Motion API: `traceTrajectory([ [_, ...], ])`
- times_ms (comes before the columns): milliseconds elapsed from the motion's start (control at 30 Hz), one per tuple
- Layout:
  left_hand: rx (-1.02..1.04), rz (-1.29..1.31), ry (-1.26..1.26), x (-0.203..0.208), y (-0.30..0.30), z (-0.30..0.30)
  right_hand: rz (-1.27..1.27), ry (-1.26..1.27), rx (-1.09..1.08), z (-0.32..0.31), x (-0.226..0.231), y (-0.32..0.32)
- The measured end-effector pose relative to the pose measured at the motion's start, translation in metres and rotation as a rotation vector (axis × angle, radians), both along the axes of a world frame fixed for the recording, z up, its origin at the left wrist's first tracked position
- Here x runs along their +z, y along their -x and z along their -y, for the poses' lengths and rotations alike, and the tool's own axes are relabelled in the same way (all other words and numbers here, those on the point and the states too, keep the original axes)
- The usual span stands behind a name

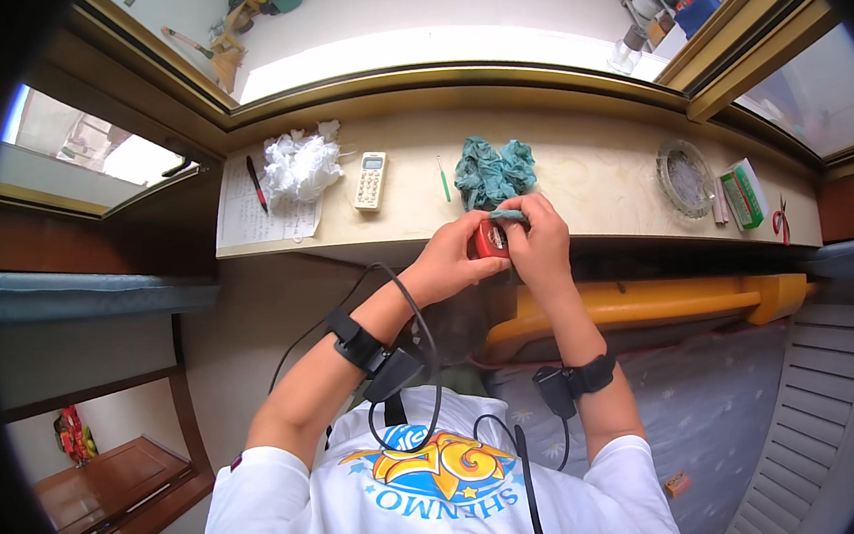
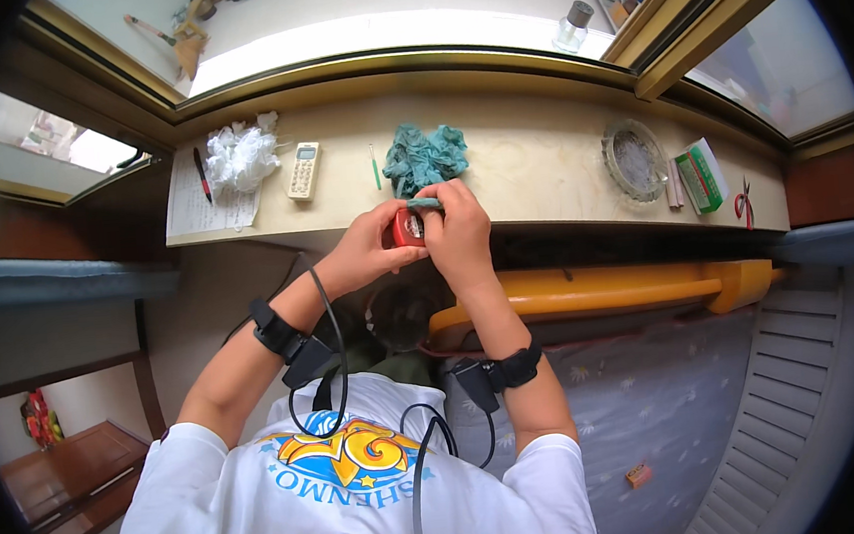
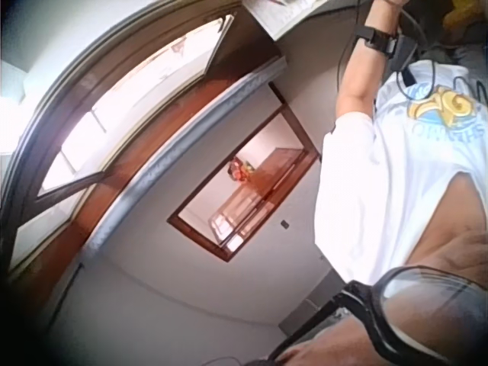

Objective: Cleaning a calculator and a window/door frame using a cleaning cloth.

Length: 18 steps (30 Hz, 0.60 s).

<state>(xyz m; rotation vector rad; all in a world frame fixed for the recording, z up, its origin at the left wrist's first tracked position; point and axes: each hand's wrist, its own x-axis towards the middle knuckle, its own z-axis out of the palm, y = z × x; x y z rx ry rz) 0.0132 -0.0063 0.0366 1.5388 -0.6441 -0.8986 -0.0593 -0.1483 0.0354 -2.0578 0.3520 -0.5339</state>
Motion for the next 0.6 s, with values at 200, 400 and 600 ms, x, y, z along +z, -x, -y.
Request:
traceTrajectory([
  [200,0.121,0.278,-0.043,-0.016,-0.016,-0.008,0.255,0.317,0.026,-0.023,0.057,0.013],
  [400,0.214,0.545,-0.052,-0.022,-0.027,-0.002,-0.425,-0.358,0.556,-0.062,0.069,0.043],
  [600,0.295,0.71,-0.109,-0.028,-0.033,-0.006,-0.318,-0.825,0.704,-0.093,0.068,0.025],
])
